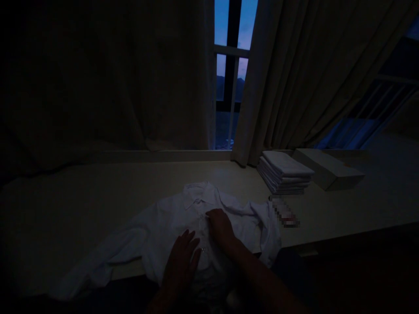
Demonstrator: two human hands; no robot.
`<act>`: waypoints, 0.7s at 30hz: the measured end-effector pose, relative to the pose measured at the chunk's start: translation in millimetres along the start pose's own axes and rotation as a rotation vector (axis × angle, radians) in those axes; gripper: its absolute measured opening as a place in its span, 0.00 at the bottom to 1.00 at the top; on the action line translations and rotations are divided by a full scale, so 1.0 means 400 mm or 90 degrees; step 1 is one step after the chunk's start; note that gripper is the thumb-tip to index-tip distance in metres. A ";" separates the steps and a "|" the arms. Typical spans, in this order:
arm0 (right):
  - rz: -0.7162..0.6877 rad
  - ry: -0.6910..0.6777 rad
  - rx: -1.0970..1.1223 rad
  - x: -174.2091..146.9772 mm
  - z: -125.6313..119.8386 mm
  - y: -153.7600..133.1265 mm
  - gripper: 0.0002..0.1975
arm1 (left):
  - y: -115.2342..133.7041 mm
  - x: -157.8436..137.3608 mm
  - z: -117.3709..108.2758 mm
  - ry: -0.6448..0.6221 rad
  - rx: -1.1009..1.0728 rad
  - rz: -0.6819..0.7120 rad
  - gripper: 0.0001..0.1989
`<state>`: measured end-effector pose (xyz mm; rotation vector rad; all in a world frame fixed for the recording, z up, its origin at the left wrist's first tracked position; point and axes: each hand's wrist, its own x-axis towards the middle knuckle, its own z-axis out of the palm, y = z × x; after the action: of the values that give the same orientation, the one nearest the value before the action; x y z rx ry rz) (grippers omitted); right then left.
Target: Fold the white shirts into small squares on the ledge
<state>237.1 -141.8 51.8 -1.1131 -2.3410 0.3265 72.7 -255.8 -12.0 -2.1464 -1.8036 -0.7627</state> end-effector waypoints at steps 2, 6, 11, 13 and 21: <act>-0.040 -0.049 -0.032 0.003 0.013 -0.004 0.18 | 0.004 0.006 -0.007 -0.002 0.027 0.007 0.18; -0.049 -0.111 -0.096 -0.032 0.074 0.005 0.21 | 0.008 0.009 -0.015 -0.018 0.069 0.010 0.23; -0.044 -0.080 -0.088 -0.077 0.098 0.005 0.21 | 0.014 -0.001 -0.002 -0.058 0.081 -0.005 0.27; -0.042 -0.072 -0.067 -0.075 0.078 0.001 0.19 | 0.019 -0.007 -0.001 -0.053 0.074 0.000 0.25; 0.124 -0.067 -0.166 -0.017 -0.019 0.125 0.20 | -0.012 0.038 -0.067 -0.128 0.032 -0.079 0.19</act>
<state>277.2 -115.3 34.6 -1.4868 -2.4218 0.1528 63.3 -255.2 17.9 -2.1623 -2.0490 -0.5358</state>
